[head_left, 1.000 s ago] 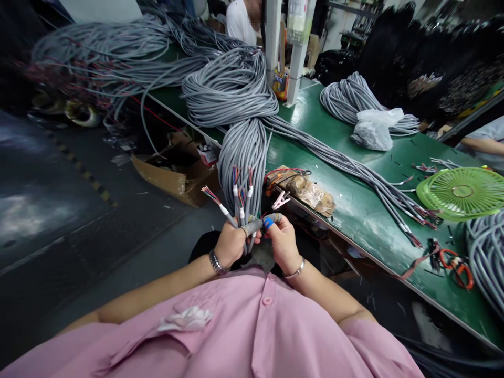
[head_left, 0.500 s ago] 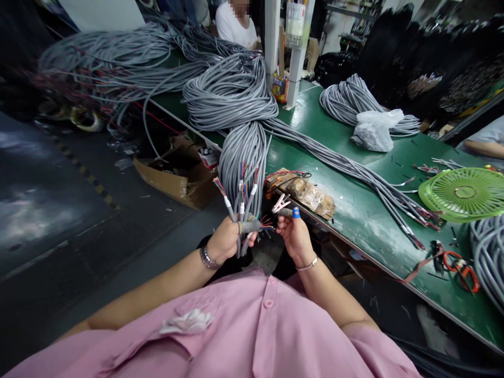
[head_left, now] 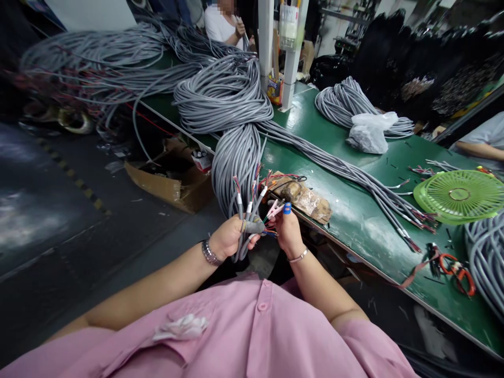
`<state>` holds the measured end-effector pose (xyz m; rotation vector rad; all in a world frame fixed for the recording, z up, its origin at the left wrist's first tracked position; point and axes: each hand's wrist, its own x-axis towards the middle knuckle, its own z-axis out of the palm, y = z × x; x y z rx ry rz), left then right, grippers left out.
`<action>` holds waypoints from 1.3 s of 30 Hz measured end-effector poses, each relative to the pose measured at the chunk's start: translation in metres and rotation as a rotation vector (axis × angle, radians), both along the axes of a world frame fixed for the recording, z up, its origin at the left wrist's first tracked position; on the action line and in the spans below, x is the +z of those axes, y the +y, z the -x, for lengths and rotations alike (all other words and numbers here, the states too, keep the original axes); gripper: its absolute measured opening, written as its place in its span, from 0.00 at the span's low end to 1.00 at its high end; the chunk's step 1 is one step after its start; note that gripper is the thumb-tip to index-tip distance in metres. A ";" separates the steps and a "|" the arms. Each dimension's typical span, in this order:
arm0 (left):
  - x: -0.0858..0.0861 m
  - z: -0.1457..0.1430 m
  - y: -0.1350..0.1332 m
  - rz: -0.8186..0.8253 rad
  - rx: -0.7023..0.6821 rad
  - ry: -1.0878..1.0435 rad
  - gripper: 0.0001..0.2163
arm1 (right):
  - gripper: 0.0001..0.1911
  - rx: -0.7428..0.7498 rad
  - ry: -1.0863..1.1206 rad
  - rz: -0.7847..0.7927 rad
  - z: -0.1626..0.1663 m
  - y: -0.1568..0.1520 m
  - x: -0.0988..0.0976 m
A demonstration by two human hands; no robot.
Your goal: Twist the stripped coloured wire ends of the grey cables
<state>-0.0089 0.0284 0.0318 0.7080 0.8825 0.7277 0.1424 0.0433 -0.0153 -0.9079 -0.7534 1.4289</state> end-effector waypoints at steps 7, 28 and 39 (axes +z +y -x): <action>-0.006 0.001 0.003 -0.006 -0.041 0.005 0.09 | 0.23 0.059 0.298 0.155 0.009 0.001 0.020; -0.004 0.000 -0.012 -0.125 0.011 0.075 0.10 | 0.27 0.174 0.344 0.198 -0.001 -0.003 0.015; -0.005 -0.009 -0.020 -0.136 0.175 0.083 0.10 | 0.23 0.205 0.247 0.139 -0.005 -0.006 0.019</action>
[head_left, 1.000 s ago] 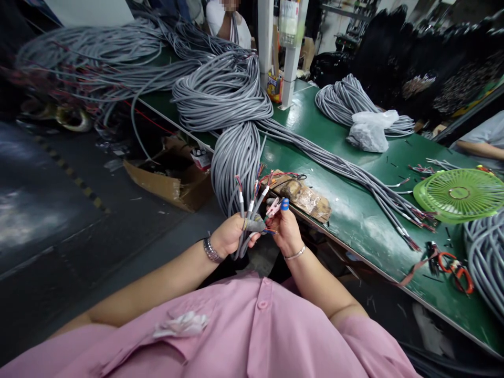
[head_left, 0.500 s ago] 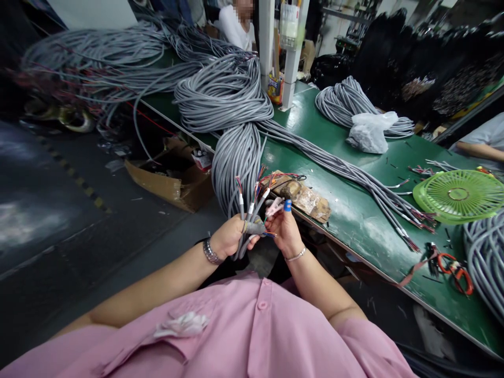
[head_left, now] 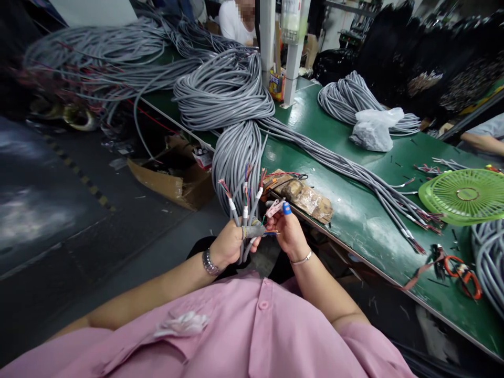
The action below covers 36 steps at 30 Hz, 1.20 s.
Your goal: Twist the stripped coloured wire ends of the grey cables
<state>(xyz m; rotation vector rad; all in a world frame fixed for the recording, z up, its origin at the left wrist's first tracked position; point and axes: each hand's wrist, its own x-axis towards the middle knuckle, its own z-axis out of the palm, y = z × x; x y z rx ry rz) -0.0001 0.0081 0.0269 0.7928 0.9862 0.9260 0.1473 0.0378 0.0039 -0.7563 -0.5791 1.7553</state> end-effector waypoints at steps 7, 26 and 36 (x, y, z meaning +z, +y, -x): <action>0.006 -0.014 -0.003 -0.011 0.158 -0.070 0.10 | 0.19 -0.057 0.075 0.083 0.004 0.007 0.003; -0.006 -0.004 -0.010 -0.049 0.129 0.016 0.09 | 0.28 0.157 -0.009 0.036 -0.009 -0.008 -0.006; -0.008 -0.001 -0.022 -0.153 -0.001 0.332 0.09 | 0.15 0.230 -0.431 -0.171 -0.018 -0.026 0.012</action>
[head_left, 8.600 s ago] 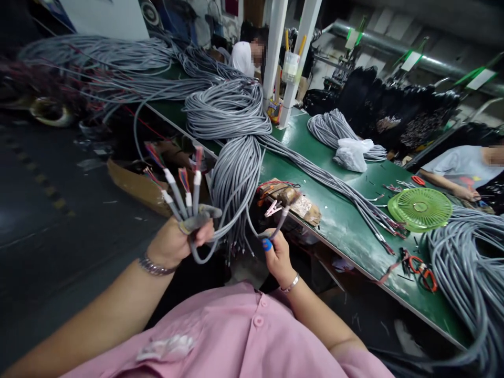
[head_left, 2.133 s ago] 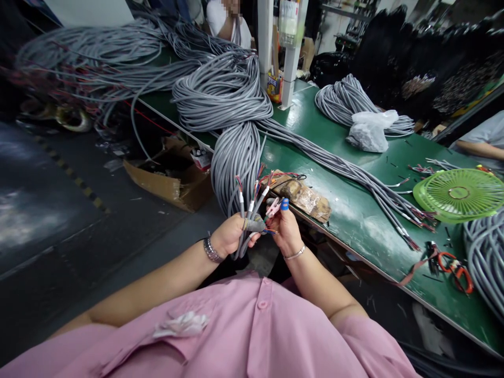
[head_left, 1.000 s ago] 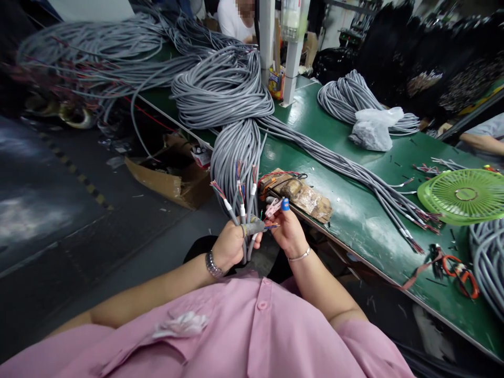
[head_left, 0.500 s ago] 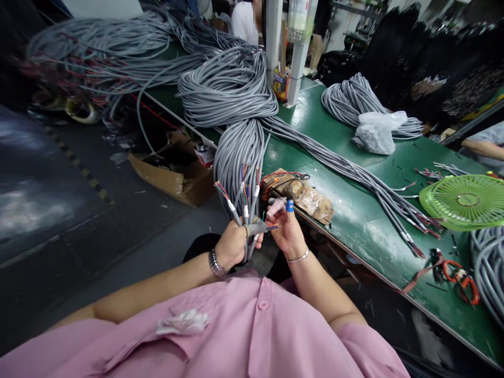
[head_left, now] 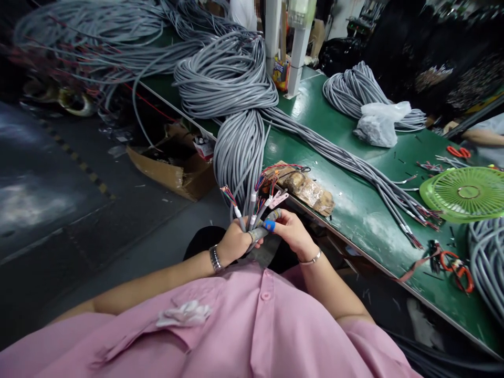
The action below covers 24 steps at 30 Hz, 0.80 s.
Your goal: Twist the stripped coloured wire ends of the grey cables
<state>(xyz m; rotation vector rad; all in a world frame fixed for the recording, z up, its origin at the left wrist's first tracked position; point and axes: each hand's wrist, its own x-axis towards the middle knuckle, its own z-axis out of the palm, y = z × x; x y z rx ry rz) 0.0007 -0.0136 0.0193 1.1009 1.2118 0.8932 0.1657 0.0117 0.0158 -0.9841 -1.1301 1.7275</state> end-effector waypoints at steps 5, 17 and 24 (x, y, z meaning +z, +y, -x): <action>-0.001 0.000 -0.001 0.017 -0.003 0.016 0.07 | 0.15 0.023 -0.040 -0.039 0.000 0.000 -0.003; -0.006 0.004 0.000 -0.011 -0.002 0.005 0.10 | 0.07 -0.077 -0.118 -0.056 0.006 -0.008 0.005; -0.010 0.004 0.000 -0.003 -0.007 -0.001 0.09 | 0.01 -0.267 -0.008 0.061 0.022 -0.011 -0.007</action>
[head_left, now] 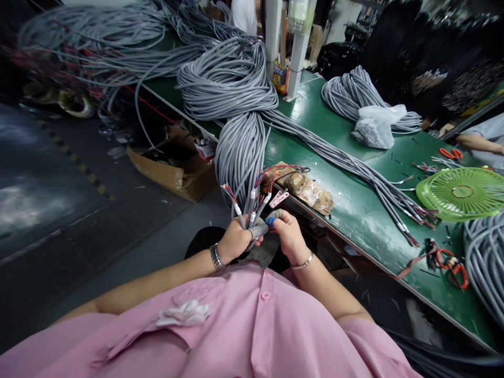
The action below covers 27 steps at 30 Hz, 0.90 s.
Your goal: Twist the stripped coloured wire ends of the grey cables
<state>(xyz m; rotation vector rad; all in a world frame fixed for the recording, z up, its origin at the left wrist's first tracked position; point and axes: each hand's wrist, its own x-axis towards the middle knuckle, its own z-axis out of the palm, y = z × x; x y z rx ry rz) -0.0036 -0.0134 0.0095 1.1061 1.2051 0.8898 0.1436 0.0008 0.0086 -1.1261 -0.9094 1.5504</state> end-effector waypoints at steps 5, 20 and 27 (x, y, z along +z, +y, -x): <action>0.003 0.000 -0.003 0.028 0.008 -0.047 0.09 | 0.03 -0.251 0.238 0.173 -0.009 0.015 -0.005; 0.028 -0.011 0.018 0.100 0.147 -0.404 0.08 | 0.27 0.090 0.393 0.081 -0.013 0.046 -0.007; 0.023 -0.014 0.022 0.078 0.156 -0.381 0.08 | 0.21 0.016 0.333 0.108 -0.010 0.041 0.008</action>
